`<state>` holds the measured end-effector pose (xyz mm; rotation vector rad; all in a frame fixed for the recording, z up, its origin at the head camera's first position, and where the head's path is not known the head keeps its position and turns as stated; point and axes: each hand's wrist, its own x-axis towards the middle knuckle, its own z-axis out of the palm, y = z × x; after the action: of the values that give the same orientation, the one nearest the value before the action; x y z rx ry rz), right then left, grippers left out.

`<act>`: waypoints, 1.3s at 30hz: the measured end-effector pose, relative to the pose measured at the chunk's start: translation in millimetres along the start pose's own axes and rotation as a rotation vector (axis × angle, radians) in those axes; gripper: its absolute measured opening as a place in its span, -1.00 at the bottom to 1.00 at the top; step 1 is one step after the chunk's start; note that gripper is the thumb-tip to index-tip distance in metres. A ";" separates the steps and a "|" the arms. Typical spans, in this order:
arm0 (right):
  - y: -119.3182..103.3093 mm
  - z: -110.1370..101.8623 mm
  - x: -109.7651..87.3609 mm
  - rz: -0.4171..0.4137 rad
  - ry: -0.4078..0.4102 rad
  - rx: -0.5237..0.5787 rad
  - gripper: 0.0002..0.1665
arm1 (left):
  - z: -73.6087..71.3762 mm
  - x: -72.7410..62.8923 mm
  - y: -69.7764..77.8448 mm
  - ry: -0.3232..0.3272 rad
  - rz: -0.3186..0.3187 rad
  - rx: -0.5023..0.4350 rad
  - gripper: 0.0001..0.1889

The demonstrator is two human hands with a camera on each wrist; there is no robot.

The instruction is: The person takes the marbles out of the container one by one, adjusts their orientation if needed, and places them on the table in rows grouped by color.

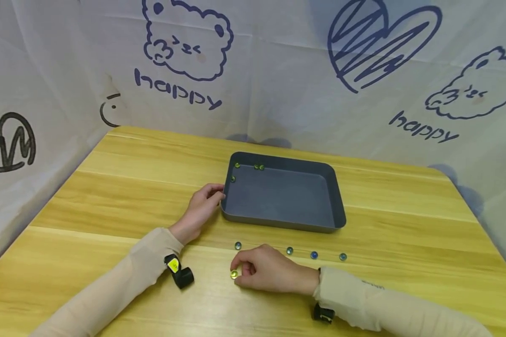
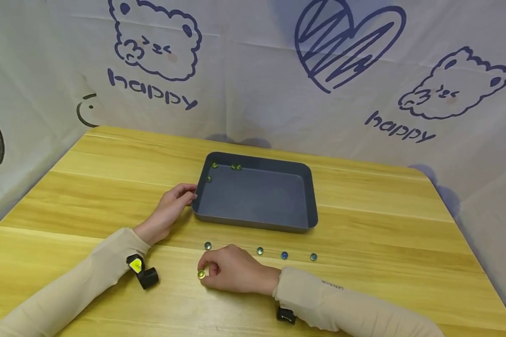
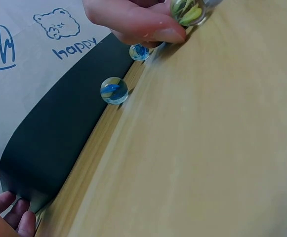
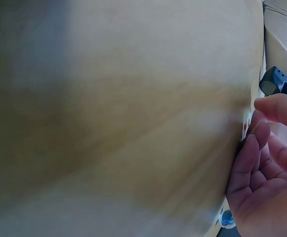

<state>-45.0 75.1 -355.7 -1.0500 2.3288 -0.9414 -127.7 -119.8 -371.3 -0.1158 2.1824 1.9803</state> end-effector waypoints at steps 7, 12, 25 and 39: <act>0.5 -2.7 -1.7 0.016 -0.023 0.017 -0.80 | 2.4 1.6 1.5 0.001 -0.006 -0.001 -0.58; 0.5 -4.4 -2.2 0.022 -0.038 0.038 -0.79 | 2.3 2.1 1.7 0.003 -0.009 0.006 -0.58; 4.4 -2.7 -2.0 0.003 -0.036 0.051 -0.78 | 1.4 3.1 -3.0 0.013 0.001 0.000 -0.58; 4.7 -4.1 -3.5 0.024 -0.032 0.063 -0.76 | 1.4 2.9 -2.9 0.020 0.004 0.011 -0.58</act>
<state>-47.6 81.8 -356.0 -1.0024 2.2659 -0.9758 -130.0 -118.6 -374.8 -0.1305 2.2072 1.9767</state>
